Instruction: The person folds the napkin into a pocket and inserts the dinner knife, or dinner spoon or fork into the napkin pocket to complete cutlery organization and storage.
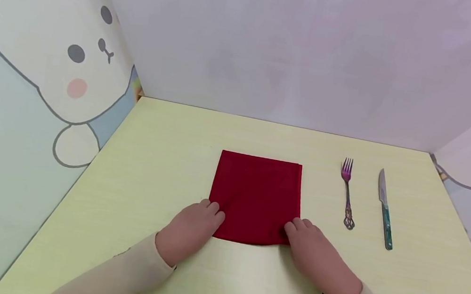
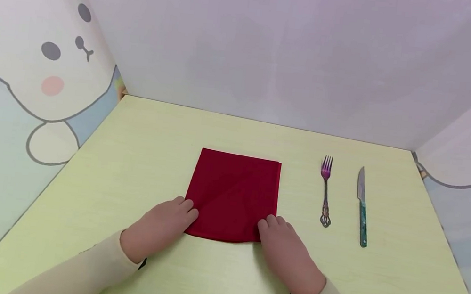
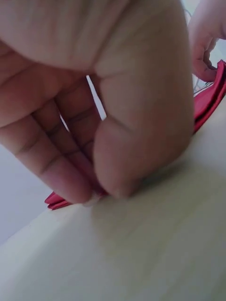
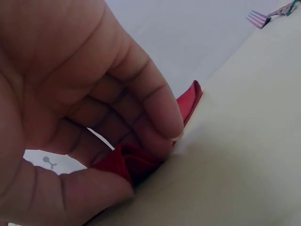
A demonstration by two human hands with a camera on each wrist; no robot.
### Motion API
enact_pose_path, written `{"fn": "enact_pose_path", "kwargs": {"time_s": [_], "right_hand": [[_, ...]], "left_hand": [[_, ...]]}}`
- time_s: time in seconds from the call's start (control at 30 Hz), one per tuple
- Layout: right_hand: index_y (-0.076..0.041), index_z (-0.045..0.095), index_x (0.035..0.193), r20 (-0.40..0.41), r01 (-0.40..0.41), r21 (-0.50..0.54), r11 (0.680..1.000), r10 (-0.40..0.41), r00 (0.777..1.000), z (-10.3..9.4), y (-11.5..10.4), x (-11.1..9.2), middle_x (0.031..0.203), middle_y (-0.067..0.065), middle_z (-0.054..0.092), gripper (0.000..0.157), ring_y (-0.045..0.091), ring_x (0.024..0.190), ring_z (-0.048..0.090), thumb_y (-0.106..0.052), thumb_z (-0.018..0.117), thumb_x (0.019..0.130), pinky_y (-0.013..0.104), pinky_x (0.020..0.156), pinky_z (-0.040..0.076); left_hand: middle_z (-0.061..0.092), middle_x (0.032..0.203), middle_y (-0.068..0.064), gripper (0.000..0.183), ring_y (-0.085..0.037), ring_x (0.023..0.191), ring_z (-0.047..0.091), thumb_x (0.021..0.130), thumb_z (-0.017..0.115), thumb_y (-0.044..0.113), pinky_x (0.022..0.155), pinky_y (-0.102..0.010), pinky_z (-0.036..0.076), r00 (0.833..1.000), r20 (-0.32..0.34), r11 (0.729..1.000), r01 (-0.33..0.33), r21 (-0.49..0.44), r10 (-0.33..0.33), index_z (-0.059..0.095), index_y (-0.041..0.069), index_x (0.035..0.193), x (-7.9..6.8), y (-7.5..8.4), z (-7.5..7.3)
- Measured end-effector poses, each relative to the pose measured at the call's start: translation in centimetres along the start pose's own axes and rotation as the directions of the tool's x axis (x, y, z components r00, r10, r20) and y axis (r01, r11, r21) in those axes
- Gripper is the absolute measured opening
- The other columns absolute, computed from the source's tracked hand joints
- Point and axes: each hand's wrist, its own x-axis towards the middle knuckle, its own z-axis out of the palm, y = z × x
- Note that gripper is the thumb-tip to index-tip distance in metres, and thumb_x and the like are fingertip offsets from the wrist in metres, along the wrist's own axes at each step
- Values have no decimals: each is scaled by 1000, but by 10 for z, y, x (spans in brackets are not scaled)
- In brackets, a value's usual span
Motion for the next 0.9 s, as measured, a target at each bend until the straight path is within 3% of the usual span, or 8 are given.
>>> {"fn": "enact_pose_path", "kwargs": {"time_s": [0.13,0.3,0.43,0.6,0.7,0.9], "right_hand": [[-7,63,94,-39,-4,49,999,6,999,1,4,1,86,4,56,15,21,80,54,0,75,87,38,75,53],[-8,64,91,-46,-13,115,993,18,999,0,7,3,84,0,55,15,19,79,54,-2,76,87,37,73,53],[-8,65,92,-47,-21,160,987,29,998,-2,10,4,86,-1,58,12,18,81,56,-2,75,89,36,74,54],[-9,66,94,-27,-43,217,975,50,998,-5,15,5,87,-3,60,11,16,83,58,-1,71,90,37,77,55],[-10,63,91,-8,-58,244,968,62,998,-7,17,7,83,-5,57,11,14,79,55,0,68,91,35,74,53],[-10,62,89,54,-121,282,952,110,992,-11,18,11,80,-6,54,8,14,76,52,-2,60,93,36,74,50]], "left_hand": [[51,75,-1,22,-15,64,47,81,84,5,55,-22,43,1000,21,999,13,-38,-13,64,12,85,3,-3,0],[52,74,1,18,-14,66,50,83,81,1,59,-23,47,994,94,988,66,-141,-53,66,12,85,7,-6,-1],[52,75,2,12,-14,67,52,89,73,1,62,-25,49,985,144,959,128,-251,-94,65,10,88,8,-12,-1],[49,75,4,14,-10,62,48,91,66,-1,59,-24,46,986,127,926,148,-348,-109,59,11,87,6,-21,1],[54,81,6,16,-9,68,54,90,61,-4,64,-23,49,985,126,887,160,-433,-117,61,12,91,5,-26,3],[65,104,5,26,-16,100,64,92,57,-6,89,-34,54,970,193,766,237,-597,-150,68,12,106,5,-35,0]]}}
